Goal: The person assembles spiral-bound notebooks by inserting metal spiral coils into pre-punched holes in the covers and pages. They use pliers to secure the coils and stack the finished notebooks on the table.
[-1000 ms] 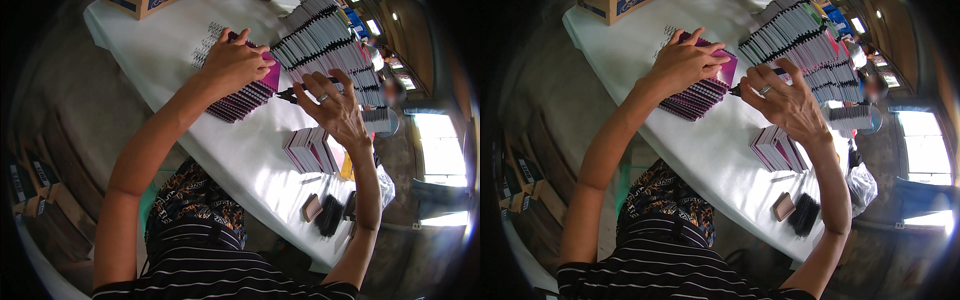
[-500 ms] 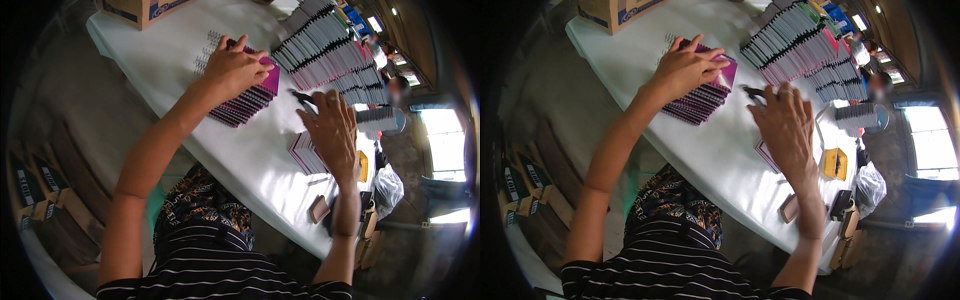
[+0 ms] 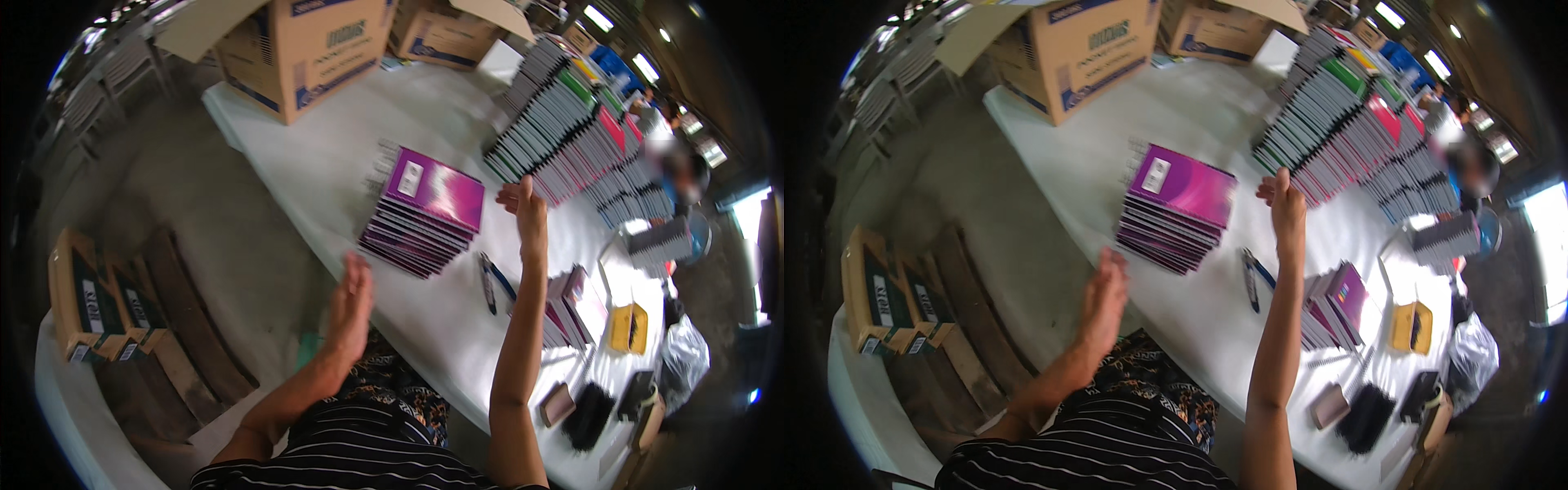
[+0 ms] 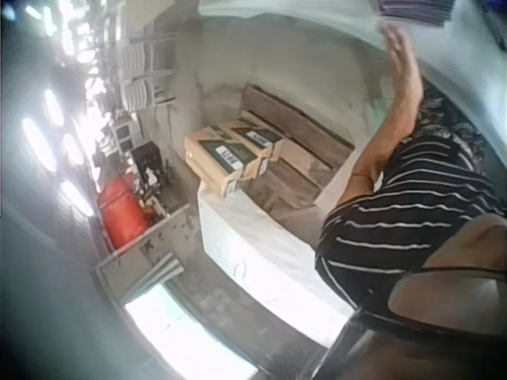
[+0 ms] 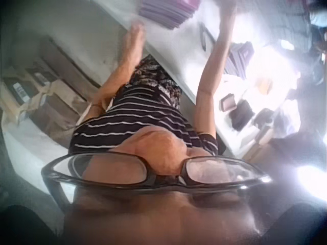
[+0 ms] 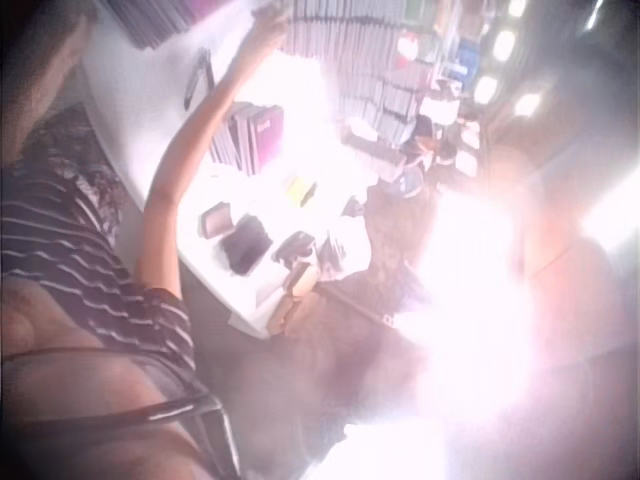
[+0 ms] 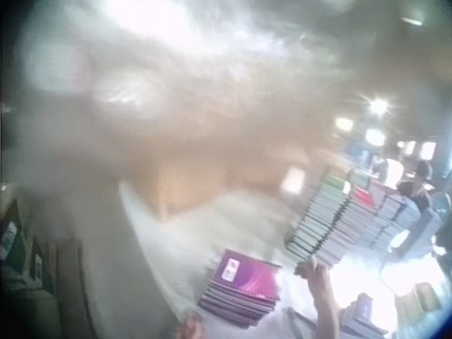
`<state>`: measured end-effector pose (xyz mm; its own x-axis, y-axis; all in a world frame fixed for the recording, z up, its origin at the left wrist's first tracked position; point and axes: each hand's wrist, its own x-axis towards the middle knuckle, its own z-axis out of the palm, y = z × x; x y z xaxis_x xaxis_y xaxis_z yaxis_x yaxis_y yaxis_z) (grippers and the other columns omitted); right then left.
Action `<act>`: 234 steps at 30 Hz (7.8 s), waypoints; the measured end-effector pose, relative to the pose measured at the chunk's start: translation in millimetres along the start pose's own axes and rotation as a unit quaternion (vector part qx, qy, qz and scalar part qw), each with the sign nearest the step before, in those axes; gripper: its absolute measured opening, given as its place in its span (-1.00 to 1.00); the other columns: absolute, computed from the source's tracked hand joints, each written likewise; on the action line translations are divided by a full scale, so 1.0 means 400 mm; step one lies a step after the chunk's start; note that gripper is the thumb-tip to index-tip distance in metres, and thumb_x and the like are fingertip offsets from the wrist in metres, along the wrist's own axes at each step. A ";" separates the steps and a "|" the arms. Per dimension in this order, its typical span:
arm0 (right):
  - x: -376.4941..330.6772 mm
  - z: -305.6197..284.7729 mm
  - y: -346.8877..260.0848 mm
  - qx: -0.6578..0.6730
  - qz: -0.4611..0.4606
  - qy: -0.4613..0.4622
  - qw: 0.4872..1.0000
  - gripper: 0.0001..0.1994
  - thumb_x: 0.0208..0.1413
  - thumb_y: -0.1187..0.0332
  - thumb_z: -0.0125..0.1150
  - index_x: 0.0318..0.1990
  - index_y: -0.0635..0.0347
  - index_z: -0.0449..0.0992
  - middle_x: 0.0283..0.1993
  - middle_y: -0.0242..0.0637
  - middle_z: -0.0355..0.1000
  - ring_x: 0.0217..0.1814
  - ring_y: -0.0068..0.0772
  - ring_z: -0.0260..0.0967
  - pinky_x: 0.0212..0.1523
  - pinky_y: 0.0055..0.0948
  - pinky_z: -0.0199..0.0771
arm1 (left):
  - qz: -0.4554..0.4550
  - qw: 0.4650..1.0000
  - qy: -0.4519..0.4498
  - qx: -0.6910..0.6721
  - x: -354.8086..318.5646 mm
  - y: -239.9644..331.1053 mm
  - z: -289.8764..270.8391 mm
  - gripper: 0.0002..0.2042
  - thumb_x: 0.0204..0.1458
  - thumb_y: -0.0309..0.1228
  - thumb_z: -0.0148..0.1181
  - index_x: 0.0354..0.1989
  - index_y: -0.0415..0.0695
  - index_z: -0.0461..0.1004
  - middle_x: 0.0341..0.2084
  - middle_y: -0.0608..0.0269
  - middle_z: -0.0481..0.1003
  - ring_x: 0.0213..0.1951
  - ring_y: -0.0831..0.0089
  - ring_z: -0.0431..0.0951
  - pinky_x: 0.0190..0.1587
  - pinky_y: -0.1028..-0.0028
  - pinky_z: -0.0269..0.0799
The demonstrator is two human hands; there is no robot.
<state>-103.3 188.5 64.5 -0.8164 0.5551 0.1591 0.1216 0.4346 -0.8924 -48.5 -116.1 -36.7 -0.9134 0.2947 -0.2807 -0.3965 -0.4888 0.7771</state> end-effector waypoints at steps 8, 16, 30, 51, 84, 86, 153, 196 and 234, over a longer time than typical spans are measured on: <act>0.161 0.228 0.185 0.345 0.151 -0.428 0.822 -0.36 0.28 -0.15 -0.17 0.12 0.33 0.41 -0.01 -0.29 0.47 -0.02 -0.46 0.38 0.08 -0.49 0.38 | -0.069 0.997 -0.003 0.043 0.042 -0.015 0.076 -0.15 0.19 0.12 -0.02 0.46 -0.09 -0.29 0.22 0.16 0.18 0.22 0.39 0.17 0.32 0.40 -0.02; -0.126 0.170 0.228 0.446 0.178 -0.209 0.852 -0.54 0.23 0.21 0.13 0.19 0.28 0.35 0.13 -0.26 0.40 0.13 -0.42 0.36 0.15 -0.41 0.37 | 0.010 0.958 -0.129 0.257 0.188 0.114 0.074 -0.12 0.19 0.23 -0.18 0.42 -0.27 -0.18 0.42 -0.04 -0.09 0.43 0.26 -0.11 0.42 0.35 -0.19; -0.503 0.367 -0.016 0.176 0.072 0.151 0.970 -0.34 0.40 -0.03 -0.39 0.36 0.43 -0.06 0.40 0.04 -0.11 0.43 -0.14 -0.10 0.42 -0.25 -0.14 | -0.301 0.711 -0.544 0.328 0.569 0.216 0.194 -0.56 0.25 -0.06 0.01 -0.03 -0.24 0.50 -0.16 0.24 0.58 -0.15 0.48 0.55 -0.05 0.45 0.46; -0.330 0.235 0.033 -0.284 -0.459 0.175 0.823 -0.39 0.29 -0.22 -0.42 0.11 0.01 0.38 0.13 -0.44 0.40 0.25 -0.36 0.23 0.42 0.02 -0.29 | -0.313 0.699 -0.465 0.444 0.610 0.204 0.282 -0.47 0.12 0.23 -0.05 -0.29 -0.05 0.45 -0.39 0.44 0.49 -0.28 0.62 0.50 -0.18 0.55 0.45; -0.375 0.197 0.066 -0.190 -0.321 -0.035 0.927 -0.94 0.01 0.45 0.23 -0.37 0.20 0.49 -0.38 -0.31 0.45 -0.20 -0.27 0.30 -0.10 -0.31 0.24 | -0.181 0.845 -0.247 0.438 0.435 0.354 0.276 -0.65 0.13 -0.21 0.13 -0.02 -0.16 0.56 -0.20 0.28 0.61 -0.19 0.58 0.58 -0.05 0.57 0.42; -0.390 0.196 0.057 -0.226 -0.293 -0.070 0.926 -0.90 0.03 0.42 0.19 -0.30 0.21 0.53 -0.32 -0.30 0.49 -0.13 -0.29 0.35 -0.09 -0.30 0.30 | -0.174 0.832 -0.226 0.475 0.445 0.347 0.280 -0.63 0.15 -0.16 0.10 -0.02 -0.16 0.55 -0.22 0.24 0.62 -0.26 0.56 0.61 -0.15 0.57 0.49; -0.519 0.025 0.172 -0.516 -0.122 0.067 0.845 -0.47 0.10 0.17 0.20 0.15 0.32 0.33 0.17 0.10 0.21 0.26 0.03 0.11 0.23 0.10 0.11 | 0.053 0.141 -0.543 0.826 0.355 0.299 0.568 -0.32 -0.11 0.07 0.28 0.21 0.03 0.41 0.41 0.22 0.04 0.42 -0.19 -0.23 0.32 -0.27 -0.37; -0.382 0.159 -0.026 0.609 0.243 -0.233 0.718 -0.14 0.11 -0.46 -0.59 -0.30 0.22 0.42 -0.45 -0.31 0.37 -0.42 -0.35 0.38 -0.28 -0.34 0.48 | 0.026 0.408 -0.579 0.705 0.334 0.258 0.606 -0.28 -0.16 -0.79 0.16 0.25 0.08 0.34 0.19 0.18 0.38 0.21 0.18 0.36 0.20 0.27 0.43; -0.388 0.166 0.071 0.721 0.228 -0.316 0.573 -0.17 0.11 -0.47 -0.55 -0.37 0.17 0.40 -0.57 -0.40 0.24 -0.54 -0.44 0.22 -0.39 -0.42 0.37 | -0.045 0.361 -0.609 0.705 0.368 0.182 0.609 -0.27 -0.17 -0.73 0.18 0.30 -0.04 0.26 0.19 -0.19 0.32 0.18 0.03 0.39 0.24 0.24 0.35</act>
<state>-10.6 67.7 -13.3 -0.9822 -0.1874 -0.0082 0.1825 -0.9442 -0.2741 -189.6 91.7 115.7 0.1554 0.8193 -0.5520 0.8053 0.2185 0.5511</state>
